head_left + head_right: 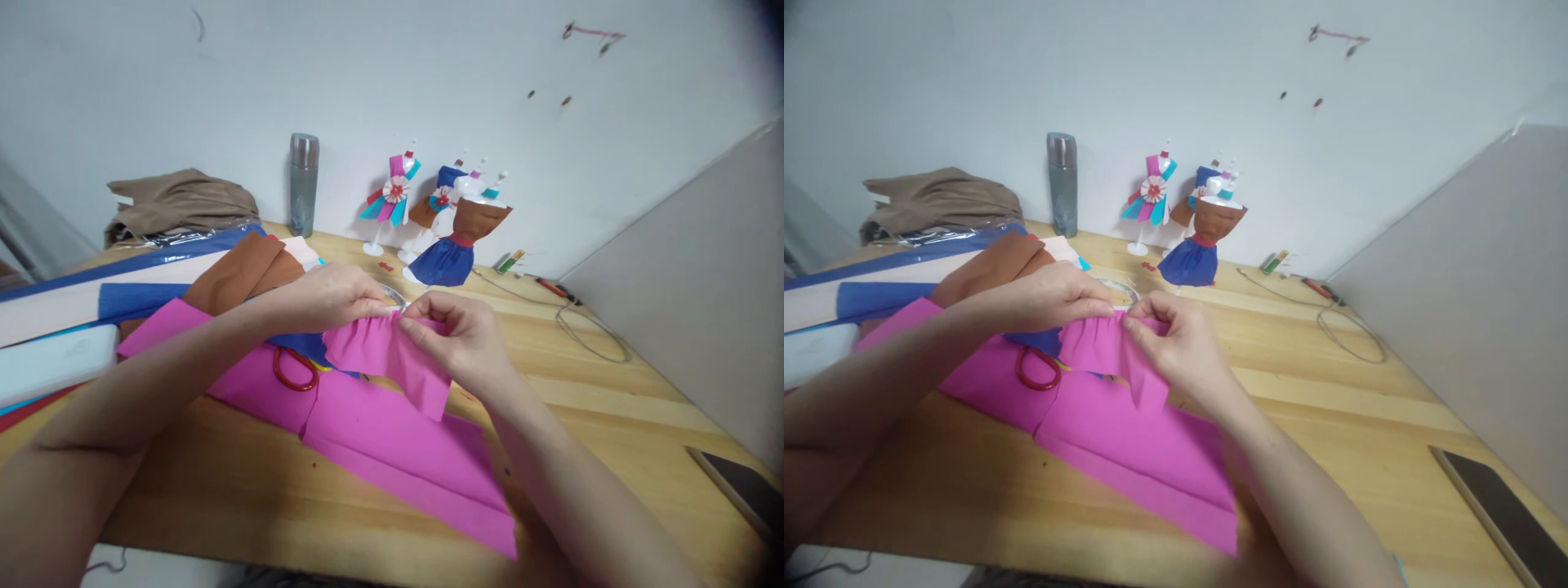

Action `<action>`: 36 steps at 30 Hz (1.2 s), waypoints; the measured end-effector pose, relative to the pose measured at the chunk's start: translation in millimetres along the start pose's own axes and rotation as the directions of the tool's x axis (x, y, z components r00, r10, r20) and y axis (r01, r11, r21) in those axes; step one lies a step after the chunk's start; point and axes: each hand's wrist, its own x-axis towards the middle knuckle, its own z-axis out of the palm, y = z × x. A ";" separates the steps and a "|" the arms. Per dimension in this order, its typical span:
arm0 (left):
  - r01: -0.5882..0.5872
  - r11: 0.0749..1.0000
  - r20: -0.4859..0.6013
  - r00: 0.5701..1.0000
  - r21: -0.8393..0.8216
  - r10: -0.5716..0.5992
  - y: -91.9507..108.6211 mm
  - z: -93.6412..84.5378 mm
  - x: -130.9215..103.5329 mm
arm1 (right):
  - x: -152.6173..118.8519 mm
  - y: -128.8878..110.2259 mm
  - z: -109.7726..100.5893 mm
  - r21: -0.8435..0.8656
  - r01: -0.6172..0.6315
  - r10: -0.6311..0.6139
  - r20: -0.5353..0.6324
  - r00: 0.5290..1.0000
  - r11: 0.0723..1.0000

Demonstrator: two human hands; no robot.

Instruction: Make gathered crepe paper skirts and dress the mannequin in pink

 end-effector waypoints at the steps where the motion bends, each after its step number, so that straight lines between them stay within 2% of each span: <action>1: -0.001 1.000 -0.005 1.000 -0.001 0.001 0.3 -0.1 -0.1 | 0.4 0.3 -0.4 -0.013 0.009 -0.009 -0.011 1.000 1.000; 15: -0.040 0.999 -0.002 0.999 0.020 0.040 4.3 -1.5 -1.6 | 3.7 3.0 1.1 -0.053 -0.018 0.016 -0.041 0.999 0.998; 18: -0.058 0.997 0.006 0.998 0.047 0.058 6.2 -1.2 -2.5 | 6.0 3.3 2.4 0.007 -0.109 0.109 -0.041 0.993 0.994; 21: -0.067 0.992 0.007 0.998 0.110 0.067 7.4 -0.3 -2.5 | 7.9 5.8 5.5 0.125 -0.233 0.234 0.007 0.972 0.964; 23: -0.059 0.986 0.003 0.998 0.157 0.059 7.0 -0.3 -2.3 | 8.6 7.3 7.1 0.179 -0.271 0.268 0.037 0.963 0.946; 25: -0.058 0.986 0.012 0.998 0.155 0.057 5.2 -1.6 -2.2 | 8.9 7.5 6.6 0.189 -0.267 0.262 0.049 0.964 0.945; 29: -0.093 0.995 0.059 0.994 0.047 0.090 0.3 -8.1 -2.9 | 8.5 4.5 -0.7 0.131 -0.204 0.198 0.056 0.979 0.970; 36: -0.079 0.996 0.012 0.997 -0.036 0.080 0.0 -14.0 -4.9 | 6.4 3.3 -7.4 0.114 -0.157 0.154 0.034 0.987 0.981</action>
